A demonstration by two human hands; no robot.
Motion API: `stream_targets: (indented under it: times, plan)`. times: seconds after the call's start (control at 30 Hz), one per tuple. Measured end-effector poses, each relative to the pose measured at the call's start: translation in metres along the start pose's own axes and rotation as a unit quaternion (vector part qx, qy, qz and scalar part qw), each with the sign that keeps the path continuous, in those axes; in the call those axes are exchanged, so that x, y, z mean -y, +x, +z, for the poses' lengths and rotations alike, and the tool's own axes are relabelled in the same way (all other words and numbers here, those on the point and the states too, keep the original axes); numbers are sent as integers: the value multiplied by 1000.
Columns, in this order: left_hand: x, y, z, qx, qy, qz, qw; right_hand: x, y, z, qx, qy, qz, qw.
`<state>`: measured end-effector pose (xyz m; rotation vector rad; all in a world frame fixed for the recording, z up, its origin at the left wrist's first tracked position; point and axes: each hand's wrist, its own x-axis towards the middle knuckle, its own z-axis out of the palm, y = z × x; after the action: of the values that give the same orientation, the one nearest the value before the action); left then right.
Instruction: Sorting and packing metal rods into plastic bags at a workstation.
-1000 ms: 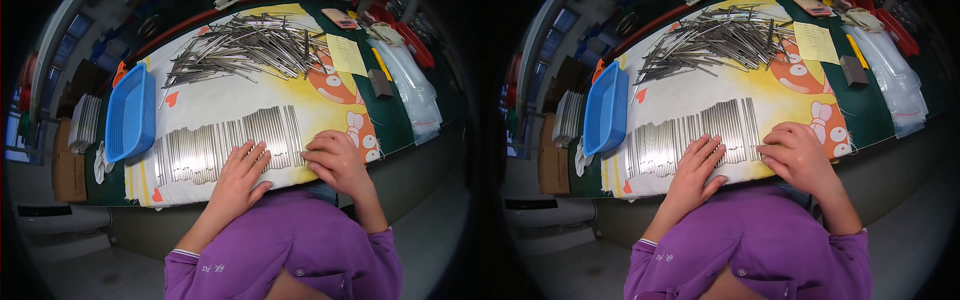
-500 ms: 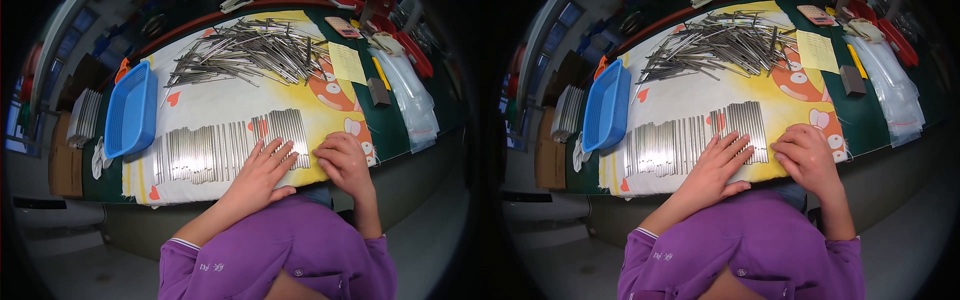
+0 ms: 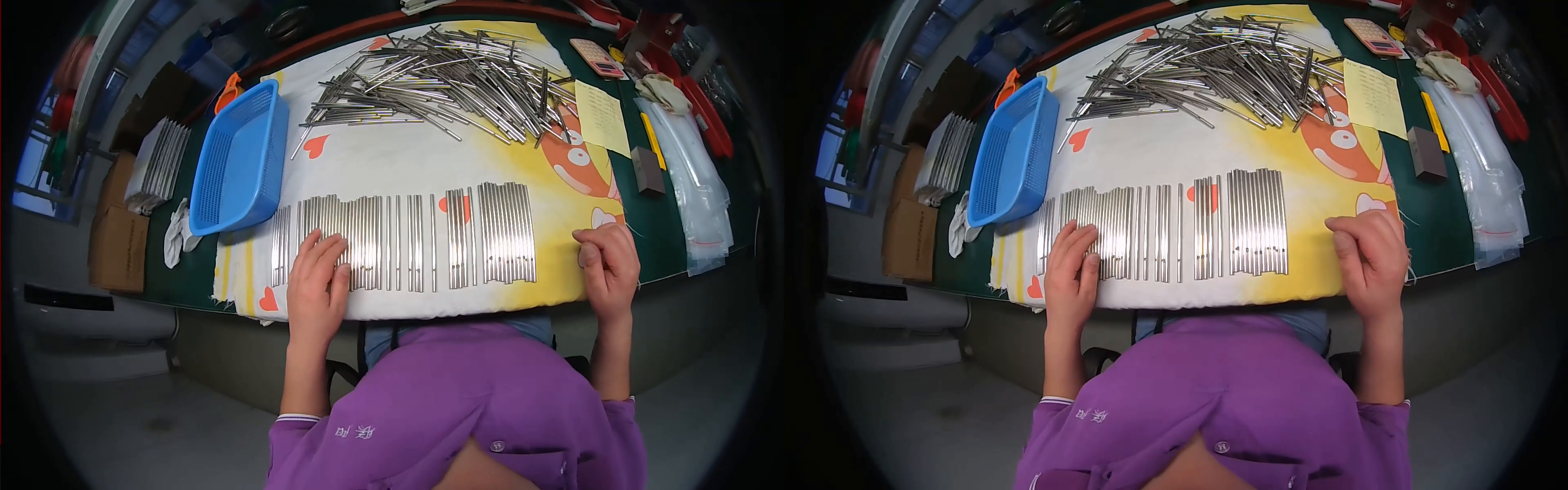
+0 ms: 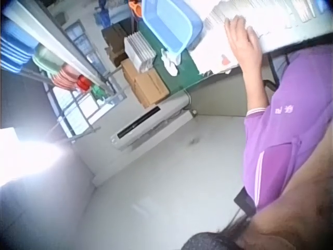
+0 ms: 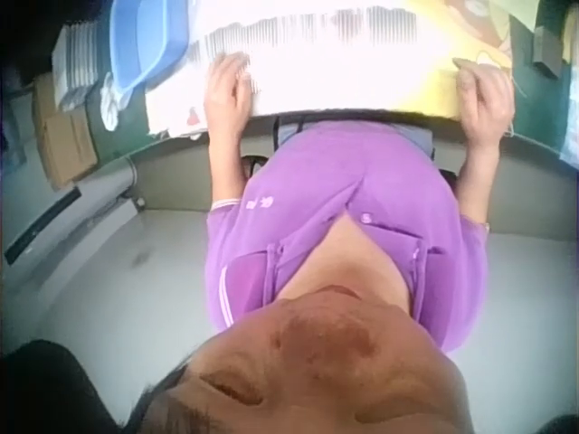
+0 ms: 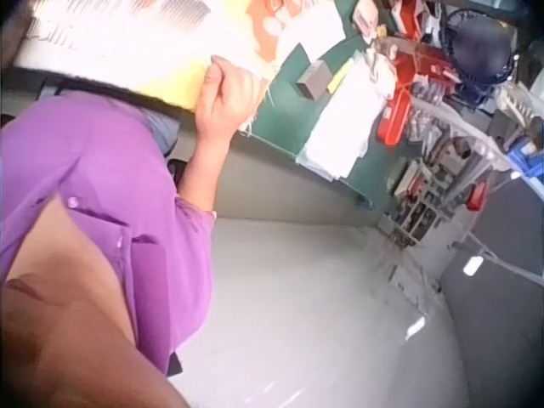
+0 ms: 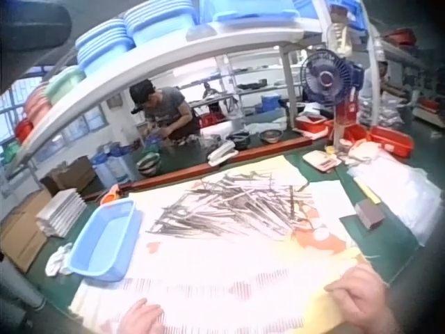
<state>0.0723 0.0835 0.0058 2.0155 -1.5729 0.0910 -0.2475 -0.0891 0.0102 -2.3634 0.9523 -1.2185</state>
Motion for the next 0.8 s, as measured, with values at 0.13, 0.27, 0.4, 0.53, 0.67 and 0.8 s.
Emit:
stream_targets:
  times: [0.13, 0.27, 0.4, 0.53, 0.67, 0.8]
  plan:
    - [-10, -7, 2, 56, 13, -4, 998, 5, 6, 6, 67, -19, -30, 997]
    - [-12, -4, 7, 64, 7, 18, 998, 15, 3, 19, 180, -4, -95, 979]
    - [-14, -3, 11, 60, -9, 28, 998, 9, 0, 7, 216, -12, -99, 971]
    - [-12, -7, 17, 45, -14, 21, 999, -1, -2, -4, 217, -26, -98, 971]
    - [-14, -7, 17, 39, -12, 27, 999, -5, -4, -10, 218, -23, -84, 972]
    - [-13, -7, 18, 33, -7, 33, 999, -5, -3, -12, 215, -31, -80, 973]
